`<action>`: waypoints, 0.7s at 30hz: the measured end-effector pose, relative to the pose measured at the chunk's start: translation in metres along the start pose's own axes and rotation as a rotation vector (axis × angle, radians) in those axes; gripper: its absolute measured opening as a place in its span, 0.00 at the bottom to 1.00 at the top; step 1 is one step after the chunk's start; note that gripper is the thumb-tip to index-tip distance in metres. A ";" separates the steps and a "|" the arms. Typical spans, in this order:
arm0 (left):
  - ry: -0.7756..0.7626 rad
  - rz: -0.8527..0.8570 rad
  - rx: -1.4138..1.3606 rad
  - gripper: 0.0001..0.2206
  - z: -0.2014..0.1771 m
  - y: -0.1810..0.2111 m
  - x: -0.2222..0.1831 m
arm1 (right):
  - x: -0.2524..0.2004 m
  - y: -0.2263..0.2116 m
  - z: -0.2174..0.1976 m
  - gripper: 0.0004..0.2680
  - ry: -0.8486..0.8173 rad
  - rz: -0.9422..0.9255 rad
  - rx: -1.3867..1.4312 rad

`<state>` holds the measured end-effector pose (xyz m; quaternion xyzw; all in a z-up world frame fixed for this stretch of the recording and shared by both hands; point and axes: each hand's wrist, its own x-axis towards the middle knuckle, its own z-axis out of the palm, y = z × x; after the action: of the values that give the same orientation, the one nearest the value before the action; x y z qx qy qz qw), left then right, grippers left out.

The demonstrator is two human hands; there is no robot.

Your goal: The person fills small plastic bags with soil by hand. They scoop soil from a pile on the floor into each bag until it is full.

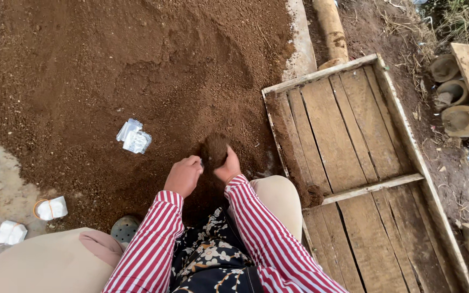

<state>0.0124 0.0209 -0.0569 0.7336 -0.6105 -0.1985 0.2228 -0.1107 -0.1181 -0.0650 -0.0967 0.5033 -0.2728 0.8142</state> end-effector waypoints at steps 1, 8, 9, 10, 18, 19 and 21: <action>0.035 0.048 0.075 0.11 0.011 -0.003 0.000 | 0.024 -0.002 -0.011 0.14 -0.118 -0.002 0.262; -0.032 0.190 0.052 0.08 -0.018 0.039 0.002 | -0.093 -0.038 0.068 0.11 -0.509 -0.141 0.131; -0.035 0.197 0.025 0.09 -0.017 0.040 0.001 | -0.089 -0.037 0.067 0.14 -0.522 -0.224 0.010; -0.037 0.203 0.000 0.10 -0.016 0.039 0.000 | -0.084 -0.037 0.067 0.16 -0.535 -0.305 -0.113; -0.012 0.093 0.020 0.10 -0.008 0.031 0.005 | -0.096 -0.032 0.069 0.24 -0.582 -0.556 -0.368; -0.026 0.071 0.005 0.09 0.000 0.024 0.005 | -0.104 -0.033 0.070 0.25 -0.588 -0.584 -0.400; 0.011 0.046 -0.039 0.10 -0.004 0.025 -0.001 | -0.102 -0.041 0.064 0.22 -0.309 -0.557 -0.510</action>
<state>-0.0059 0.0182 -0.0391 0.7159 -0.6222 -0.2010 0.2448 -0.1042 -0.1044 0.0610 -0.4680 0.3810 -0.3317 0.7251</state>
